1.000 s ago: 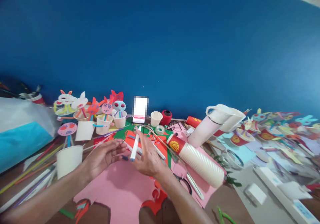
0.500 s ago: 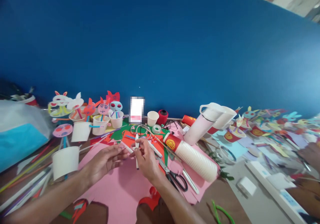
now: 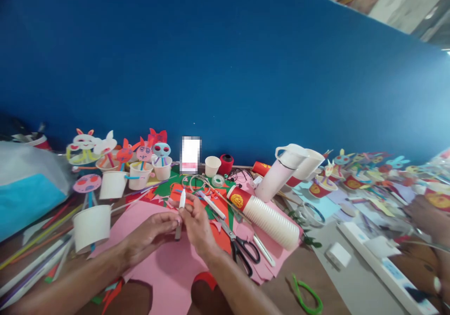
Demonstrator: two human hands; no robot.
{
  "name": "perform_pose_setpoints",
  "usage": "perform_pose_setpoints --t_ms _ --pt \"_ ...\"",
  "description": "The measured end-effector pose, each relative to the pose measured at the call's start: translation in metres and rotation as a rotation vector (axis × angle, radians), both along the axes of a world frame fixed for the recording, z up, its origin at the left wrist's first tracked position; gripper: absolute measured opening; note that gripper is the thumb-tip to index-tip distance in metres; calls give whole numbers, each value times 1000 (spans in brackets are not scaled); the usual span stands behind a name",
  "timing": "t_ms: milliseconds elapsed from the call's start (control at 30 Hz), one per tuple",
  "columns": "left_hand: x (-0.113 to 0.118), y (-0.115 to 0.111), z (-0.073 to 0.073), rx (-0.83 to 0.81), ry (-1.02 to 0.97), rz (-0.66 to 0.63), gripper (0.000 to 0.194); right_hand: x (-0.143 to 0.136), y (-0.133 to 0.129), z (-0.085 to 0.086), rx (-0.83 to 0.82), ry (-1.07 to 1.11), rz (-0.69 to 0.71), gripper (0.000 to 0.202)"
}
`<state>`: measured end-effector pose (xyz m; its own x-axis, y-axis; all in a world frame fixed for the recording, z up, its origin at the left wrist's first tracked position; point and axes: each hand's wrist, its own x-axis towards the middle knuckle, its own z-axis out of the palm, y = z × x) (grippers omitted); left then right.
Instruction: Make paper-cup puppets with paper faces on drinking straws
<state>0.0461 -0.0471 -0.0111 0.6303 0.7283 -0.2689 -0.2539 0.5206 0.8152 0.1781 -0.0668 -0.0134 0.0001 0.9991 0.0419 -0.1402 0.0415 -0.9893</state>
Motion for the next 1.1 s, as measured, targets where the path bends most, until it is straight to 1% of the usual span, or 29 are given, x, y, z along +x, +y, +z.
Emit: perform_pose_setpoints --t_ms 33,67,100,167,267,333,400,500,600,733,933,1100 --pt "-1 2 3 13 15 30 8 6 3 2 31 -64 20 30" --pt "-3 4 6 27 36 70 8 14 6 4 72 -168 26 30" --pt "-6 7 9 38 49 118 7 23 9 5 110 -309 3 28" --pt "-12 14 13 70 43 205 6 41 14 5 157 -737 -93 27" --pt "-22 25 18 125 -10 309 7 55 16 -1 162 -927 -95 23" --pt "-27 30 21 141 -36 378 7 53 13 -7 170 -1020 -74 19" --pt "-31 34 24 139 -52 442 7 44 9 -13 177 -1136 -66 18" --pt "-33 37 27 134 -65 495 7 31 6 -21 183 -1300 -80 20" --pt "-32 38 25 136 -58 479 6 26 6 -27 199 -1421 -91 16" --pt "-30 37 16 138 -34 420 7 30 9 -30 208 -1517 -107 14" --pt "-27 35 11 109 38 379 11 41 11 -23 218 -1537 -104 14" --pt "-26 34 5 88 54 353 10 52 11 -14 232 -1520 -56 11"
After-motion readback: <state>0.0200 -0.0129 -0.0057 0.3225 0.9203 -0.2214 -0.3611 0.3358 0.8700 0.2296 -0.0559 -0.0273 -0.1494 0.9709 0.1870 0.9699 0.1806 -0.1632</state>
